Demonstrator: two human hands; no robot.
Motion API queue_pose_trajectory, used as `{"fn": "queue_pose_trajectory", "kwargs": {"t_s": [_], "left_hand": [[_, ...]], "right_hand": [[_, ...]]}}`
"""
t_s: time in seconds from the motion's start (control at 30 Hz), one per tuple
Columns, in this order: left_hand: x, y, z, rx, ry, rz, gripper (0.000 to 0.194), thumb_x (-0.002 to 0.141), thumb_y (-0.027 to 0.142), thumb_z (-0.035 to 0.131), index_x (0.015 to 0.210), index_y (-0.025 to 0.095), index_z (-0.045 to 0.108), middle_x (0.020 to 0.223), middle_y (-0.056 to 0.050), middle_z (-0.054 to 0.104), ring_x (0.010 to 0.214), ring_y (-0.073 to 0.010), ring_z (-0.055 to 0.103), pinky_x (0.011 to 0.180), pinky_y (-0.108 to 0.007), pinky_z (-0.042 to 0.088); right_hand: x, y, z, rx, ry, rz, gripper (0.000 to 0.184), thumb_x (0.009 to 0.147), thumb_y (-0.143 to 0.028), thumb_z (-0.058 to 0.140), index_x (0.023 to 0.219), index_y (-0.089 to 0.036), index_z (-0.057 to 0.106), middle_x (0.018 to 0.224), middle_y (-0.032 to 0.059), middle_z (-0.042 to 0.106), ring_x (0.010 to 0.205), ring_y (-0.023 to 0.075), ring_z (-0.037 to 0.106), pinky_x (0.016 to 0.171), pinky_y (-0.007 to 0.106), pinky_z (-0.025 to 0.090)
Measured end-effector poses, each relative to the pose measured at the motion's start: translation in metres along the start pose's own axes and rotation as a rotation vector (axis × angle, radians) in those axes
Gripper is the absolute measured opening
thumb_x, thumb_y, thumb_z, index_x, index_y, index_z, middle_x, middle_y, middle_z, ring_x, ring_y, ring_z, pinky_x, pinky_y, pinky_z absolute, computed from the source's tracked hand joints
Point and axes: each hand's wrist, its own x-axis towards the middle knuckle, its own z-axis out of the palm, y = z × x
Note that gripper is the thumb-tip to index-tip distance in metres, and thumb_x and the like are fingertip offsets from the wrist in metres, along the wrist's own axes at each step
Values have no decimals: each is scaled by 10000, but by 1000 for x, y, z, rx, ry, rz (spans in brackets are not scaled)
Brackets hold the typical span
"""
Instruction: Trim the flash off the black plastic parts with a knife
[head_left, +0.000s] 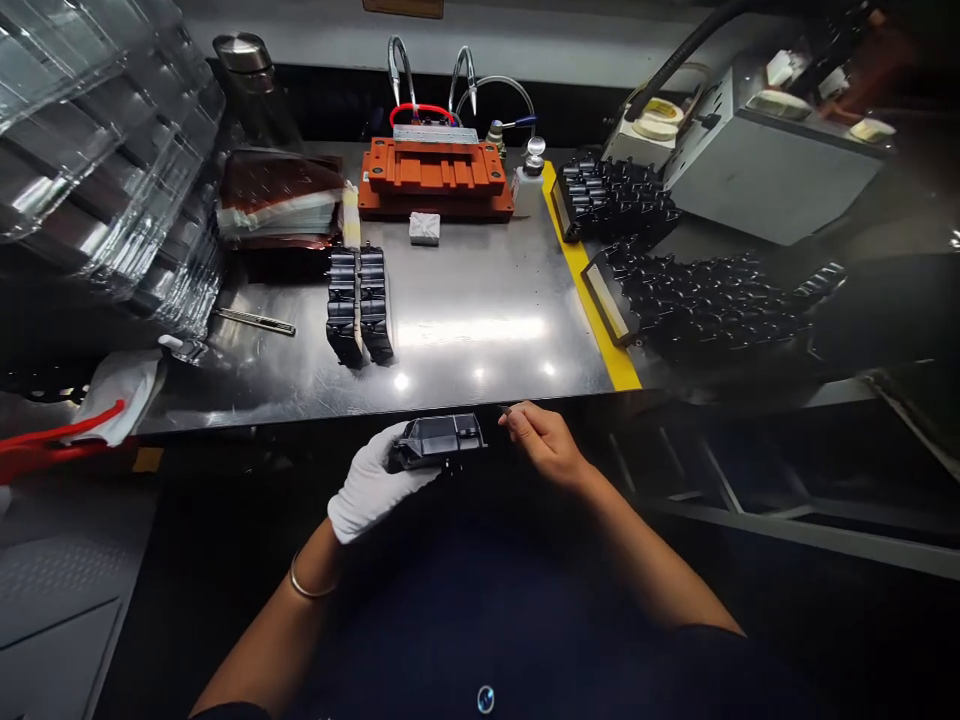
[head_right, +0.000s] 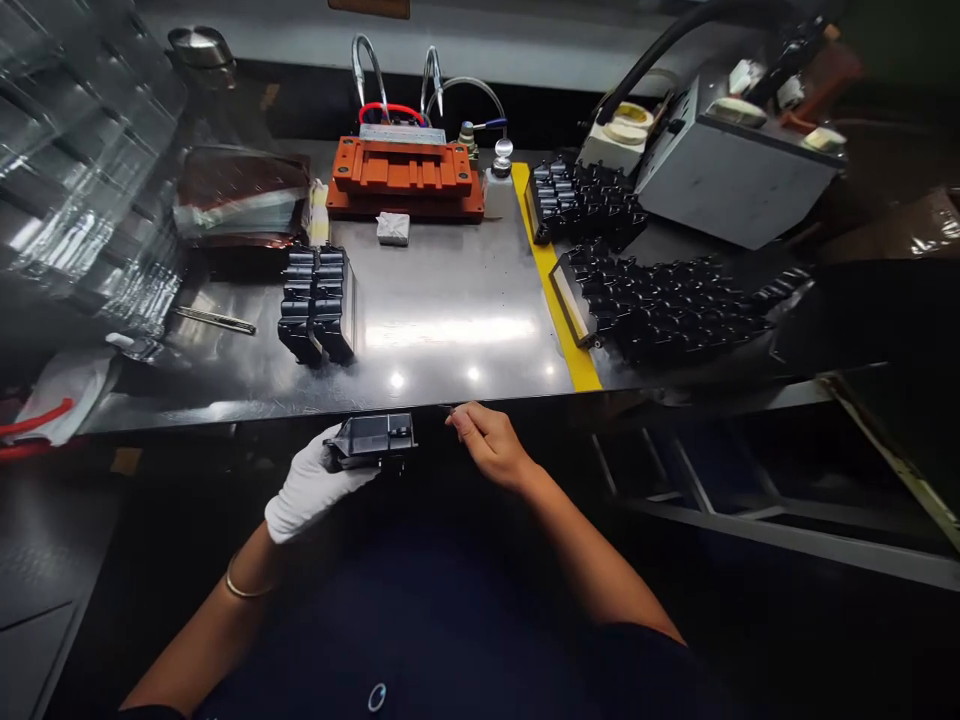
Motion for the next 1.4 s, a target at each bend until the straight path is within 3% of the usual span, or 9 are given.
{"fn": "queue_pose_trajectory", "kwargs": {"t_s": [0.17, 0.3, 0.5, 0.67, 0.83, 0.93, 1.07, 1.23, 1.4], "left_hand": [[-7, -9, -2, 143, -48, 50, 481, 643, 373, 832, 1058, 176, 691, 990, -67, 771, 926, -270, 725, 875, -408, 586], [-10, -14, -3, 128, -59, 29, 536, 634, 397, 843, 1093, 166, 691, 1008, -68, 768, 945, -276, 720, 899, -415, 574], [-11, -17, -1, 100, -66, -14, 643, 587, 407, 865, 1138, 137, 672, 1045, -102, 761, 991, -307, 710, 916, -440, 565], [-9, -12, 1, 122, -117, 49, 611, 604, 406, 849, 1136, 157, 683, 1020, -90, 767, 950, -294, 721, 874, -417, 586], [-5, 2, -5, 238, -208, 88, 551, 651, 395, 813, 1143, 178, 691, 1044, -82, 764, 957, -285, 719, 872, -394, 585], [-2, 11, -2, 349, -300, 121, 574, 659, 387, 803, 1185, 189, 682, 1101, -73, 753, 1009, -288, 704, 921, -395, 563], [6, 27, 2, 482, -456, 131, 558, 689, 401, 772, 1203, 201, 687, 1079, -66, 752, 966, -284, 707, 914, -411, 560], [11, 43, -29, 405, -360, -52, 725, 625, 430, 837, 1300, 264, 630, 1102, -84, 744, 1067, -320, 679, 940, -458, 546], [0, 13, -32, 60, -178, -199, 720, 499, 338, 919, 1165, 213, 676, 1184, -124, 715, 1066, -328, 681, 913, -427, 566]], "right_hand": [[9, -21, -4, -336, -86, -501, 429, 1015, -437, 360, 830, -159, 628, 666, 31, 592, 605, 115, 526, 574, 245, 401], [14, -26, -5, -606, -98, -646, 545, 941, -630, 422, 730, -161, 602, 595, 0, 518, 540, 101, 429, 502, 252, 276], [15, -28, -8, -637, -55, -812, 550, 941, -539, 514, 532, -175, 460, 498, -35, 440, 470, 74, 367, 469, 259, 216], [12, -28, -13, -390, -75, -639, 518, 851, -655, 559, 784, -145, 616, 622, -2, 585, 539, 87, 510, 487, 212, 359], [5, -29, -15, -150, -148, -416, 409, 788, -515, 732, 942, -145, 651, 886, 77, 691, 781, 150, 661, 679, 251, 536], [2, -32, -11, -27, -214, -235, 503, 741, -475, 782, 1094, -139, 658, 1036, 105, 702, 891, 179, 687, 758, 277, 564], [0, -29, -8, 41, -385, -89, 390, 769, -437, 750, 1011, -132, 724, 803, 29, 708, 665, 122, 625, 603, 224, 493], [-15, -7, -22, 265, -73, 21, 472, 714, -536, 769, 989, -153, 747, 796, 36, 713, 690, 150, 624, 620, 251, 487], [-29, 8, -22, 448, 95, 120, 539, 673, -604, 775, 980, -161, 751, 687, 27, 661, 632, 158, 588, 653, 299, 521]]}}
